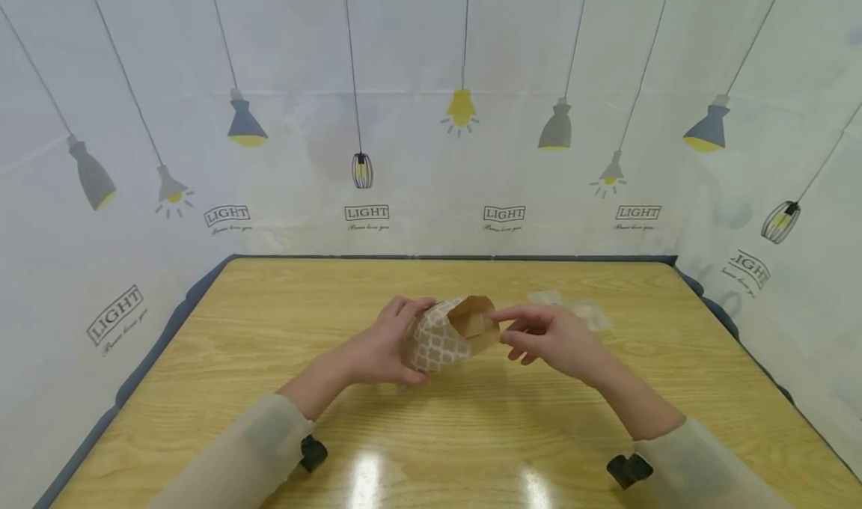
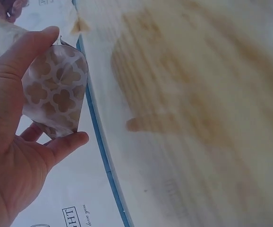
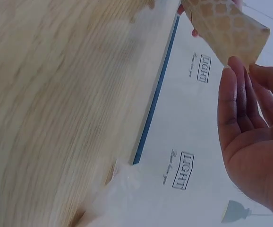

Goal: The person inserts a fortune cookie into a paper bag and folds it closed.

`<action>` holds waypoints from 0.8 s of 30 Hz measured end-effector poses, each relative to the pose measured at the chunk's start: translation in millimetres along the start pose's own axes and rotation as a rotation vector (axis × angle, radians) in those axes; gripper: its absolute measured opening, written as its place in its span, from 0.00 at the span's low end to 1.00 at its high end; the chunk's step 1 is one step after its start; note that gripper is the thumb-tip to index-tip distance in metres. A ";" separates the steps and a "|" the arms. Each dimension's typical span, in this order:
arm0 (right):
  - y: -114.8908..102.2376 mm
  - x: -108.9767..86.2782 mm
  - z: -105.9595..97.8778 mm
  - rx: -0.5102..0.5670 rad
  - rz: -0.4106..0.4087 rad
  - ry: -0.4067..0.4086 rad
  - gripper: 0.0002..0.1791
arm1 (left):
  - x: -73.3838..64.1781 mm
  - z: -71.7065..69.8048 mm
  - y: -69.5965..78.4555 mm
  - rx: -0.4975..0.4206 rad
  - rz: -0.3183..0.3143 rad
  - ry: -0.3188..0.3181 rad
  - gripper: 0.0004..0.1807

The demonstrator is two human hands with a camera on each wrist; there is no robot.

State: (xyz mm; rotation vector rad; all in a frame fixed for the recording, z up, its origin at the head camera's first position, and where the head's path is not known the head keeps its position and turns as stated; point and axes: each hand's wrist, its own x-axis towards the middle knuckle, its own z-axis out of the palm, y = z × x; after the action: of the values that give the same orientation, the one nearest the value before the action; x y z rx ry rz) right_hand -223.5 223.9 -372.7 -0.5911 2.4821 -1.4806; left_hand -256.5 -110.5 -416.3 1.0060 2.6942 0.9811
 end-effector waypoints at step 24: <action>94.1 -64.3 -117.5 -0.153 0.175 0.039 0.22 | -6.6 -6.2 -6.7 -0.003 0.012 0.036 0.65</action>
State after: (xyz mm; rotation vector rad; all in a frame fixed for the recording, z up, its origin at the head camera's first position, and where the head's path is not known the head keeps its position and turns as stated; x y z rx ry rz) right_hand -230.2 385.0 -400.9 -0.3615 2.6174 -1.2595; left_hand -257.0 -121.7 -416.3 1.0141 2.7177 1.0146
